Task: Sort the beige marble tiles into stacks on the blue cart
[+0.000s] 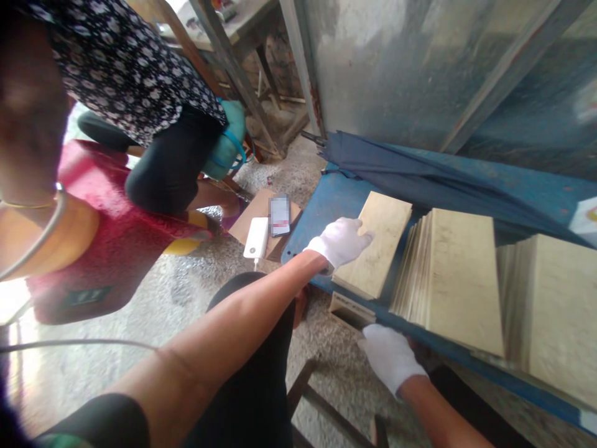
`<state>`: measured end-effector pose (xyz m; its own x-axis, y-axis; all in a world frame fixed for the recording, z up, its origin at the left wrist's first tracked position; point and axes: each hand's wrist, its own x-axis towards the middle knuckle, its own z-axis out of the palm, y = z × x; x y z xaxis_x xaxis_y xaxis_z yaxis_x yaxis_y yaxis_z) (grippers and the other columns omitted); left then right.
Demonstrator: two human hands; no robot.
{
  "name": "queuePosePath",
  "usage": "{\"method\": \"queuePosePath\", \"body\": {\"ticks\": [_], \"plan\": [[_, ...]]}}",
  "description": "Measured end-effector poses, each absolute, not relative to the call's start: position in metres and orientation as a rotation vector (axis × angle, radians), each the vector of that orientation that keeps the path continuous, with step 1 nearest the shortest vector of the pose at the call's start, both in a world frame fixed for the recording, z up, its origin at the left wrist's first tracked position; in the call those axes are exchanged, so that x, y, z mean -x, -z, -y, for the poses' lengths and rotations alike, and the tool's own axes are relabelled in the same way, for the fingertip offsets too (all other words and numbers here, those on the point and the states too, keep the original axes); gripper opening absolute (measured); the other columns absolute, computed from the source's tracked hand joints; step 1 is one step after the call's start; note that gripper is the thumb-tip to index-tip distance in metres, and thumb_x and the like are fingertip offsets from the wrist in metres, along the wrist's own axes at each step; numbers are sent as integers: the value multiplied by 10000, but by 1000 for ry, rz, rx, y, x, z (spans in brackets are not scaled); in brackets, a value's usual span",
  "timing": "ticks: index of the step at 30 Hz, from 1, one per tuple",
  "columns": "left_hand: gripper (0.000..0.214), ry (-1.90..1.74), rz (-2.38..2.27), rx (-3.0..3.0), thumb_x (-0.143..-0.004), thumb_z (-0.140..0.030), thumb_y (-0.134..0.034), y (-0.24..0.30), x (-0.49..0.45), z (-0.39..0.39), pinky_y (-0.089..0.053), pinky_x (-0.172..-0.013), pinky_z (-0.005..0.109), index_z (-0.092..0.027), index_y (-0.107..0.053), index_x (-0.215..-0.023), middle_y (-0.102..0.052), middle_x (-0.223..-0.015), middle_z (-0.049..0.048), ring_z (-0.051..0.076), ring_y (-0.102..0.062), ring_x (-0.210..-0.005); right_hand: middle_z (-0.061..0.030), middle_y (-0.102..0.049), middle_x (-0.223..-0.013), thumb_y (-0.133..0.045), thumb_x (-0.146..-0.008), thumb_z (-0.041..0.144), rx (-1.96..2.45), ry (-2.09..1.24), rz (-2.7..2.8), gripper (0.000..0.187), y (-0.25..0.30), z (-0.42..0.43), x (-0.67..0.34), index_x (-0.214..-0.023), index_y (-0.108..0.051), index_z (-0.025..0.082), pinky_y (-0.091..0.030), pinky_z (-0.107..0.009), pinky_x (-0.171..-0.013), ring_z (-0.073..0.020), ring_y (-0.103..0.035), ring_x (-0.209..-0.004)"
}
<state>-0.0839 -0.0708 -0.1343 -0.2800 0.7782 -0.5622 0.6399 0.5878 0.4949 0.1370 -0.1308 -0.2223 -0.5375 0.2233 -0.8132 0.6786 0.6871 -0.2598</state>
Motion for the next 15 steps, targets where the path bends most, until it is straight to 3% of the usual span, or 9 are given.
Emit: {"method": "queuePosePath", "body": {"ticks": [7,12,15], "plan": [[534,-219,-1948,-1154,-925,-466,-426,131,83,69,-426,-1062,352,-102,-580,-1285,-577,-1357,172,292,-545,-1263,-184,-712,-945,-362,-987,287,-667,600,-2166,342,204,126,-118,-1003,-673,147,-526,-487,-764,-376,-699,-905],[528,-222,-1887,-1177,-938,-455,-401,126,86,69,-443,-1022,325,-93,-587,-1273,-624,-1291,154,274,-581,-1202,-169,-700,-973,-367,-991,336,-528,669,-2332,366,186,109,-116,-984,-690,162,-490,-397,-829,-310,-682,-939],[572,-294,-1869,-1143,-923,-556,-402,122,91,71,-455,-987,302,-112,-626,-1206,-654,-1229,136,248,-601,-1152,-137,-711,-903,-358,-989,399,-540,765,-2332,406,165,91,-116,-935,-696,180,-485,-355,-766,-281,-684,-848]]}}
